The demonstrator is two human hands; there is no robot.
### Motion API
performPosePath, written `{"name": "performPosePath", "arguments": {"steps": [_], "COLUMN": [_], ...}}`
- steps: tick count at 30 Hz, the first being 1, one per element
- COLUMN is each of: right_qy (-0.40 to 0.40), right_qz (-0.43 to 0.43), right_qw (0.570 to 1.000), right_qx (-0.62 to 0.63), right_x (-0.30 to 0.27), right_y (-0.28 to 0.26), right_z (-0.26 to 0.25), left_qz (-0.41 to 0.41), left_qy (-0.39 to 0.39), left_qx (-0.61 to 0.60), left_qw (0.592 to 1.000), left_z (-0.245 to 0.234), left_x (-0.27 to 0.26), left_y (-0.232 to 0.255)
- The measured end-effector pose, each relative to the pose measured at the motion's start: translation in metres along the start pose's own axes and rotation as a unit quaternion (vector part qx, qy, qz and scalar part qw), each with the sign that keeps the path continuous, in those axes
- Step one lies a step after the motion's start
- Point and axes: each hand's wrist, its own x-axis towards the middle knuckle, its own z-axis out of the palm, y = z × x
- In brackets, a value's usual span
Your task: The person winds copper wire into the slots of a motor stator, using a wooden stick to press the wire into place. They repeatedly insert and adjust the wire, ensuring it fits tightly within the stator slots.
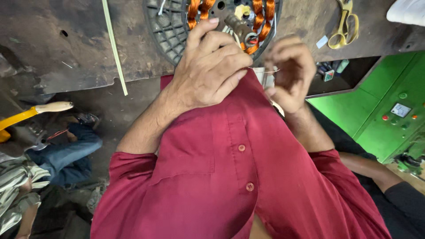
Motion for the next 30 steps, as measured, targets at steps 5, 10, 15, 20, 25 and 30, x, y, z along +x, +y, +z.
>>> {"name": "performPosePath", "arguments": {"steps": [5,10,15,20,25,30], "right_qy": [-0.087,-0.029,0.011,0.083,0.09,0.089], "right_qz": [-0.107,-0.2,-0.198,-0.16,-0.084,-0.069], "right_qw": [0.966,0.931,0.925,0.95,0.97,0.968], "right_qx": [-0.22,-0.304,-0.324,-0.253,-0.208,-0.223], "right_x": [0.003,0.007,0.004,0.003,-0.01,-0.006], "right_y": [-0.004,0.0,0.013,0.031,0.015,0.004], "right_z": [0.013,0.024,0.027,0.018,0.014,0.043], "left_qz": [0.013,0.002,-0.004,0.002,-0.024,-0.113], "left_qy": [0.037,0.043,0.037,0.038,0.109,0.068], "left_qx": [-0.005,-0.021,-0.014,-0.006,0.088,0.111], "left_qw": [0.999,0.999,0.999,0.999,0.99,0.985], "left_z": [0.005,0.006,0.005,0.0,-0.034,-0.048], "left_x": [-0.003,-0.005,-0.005,0.0,-0.002,-0.019], "left_y": [-0.001,-0.002,-0.001,0.007,0.008,0.019]}}
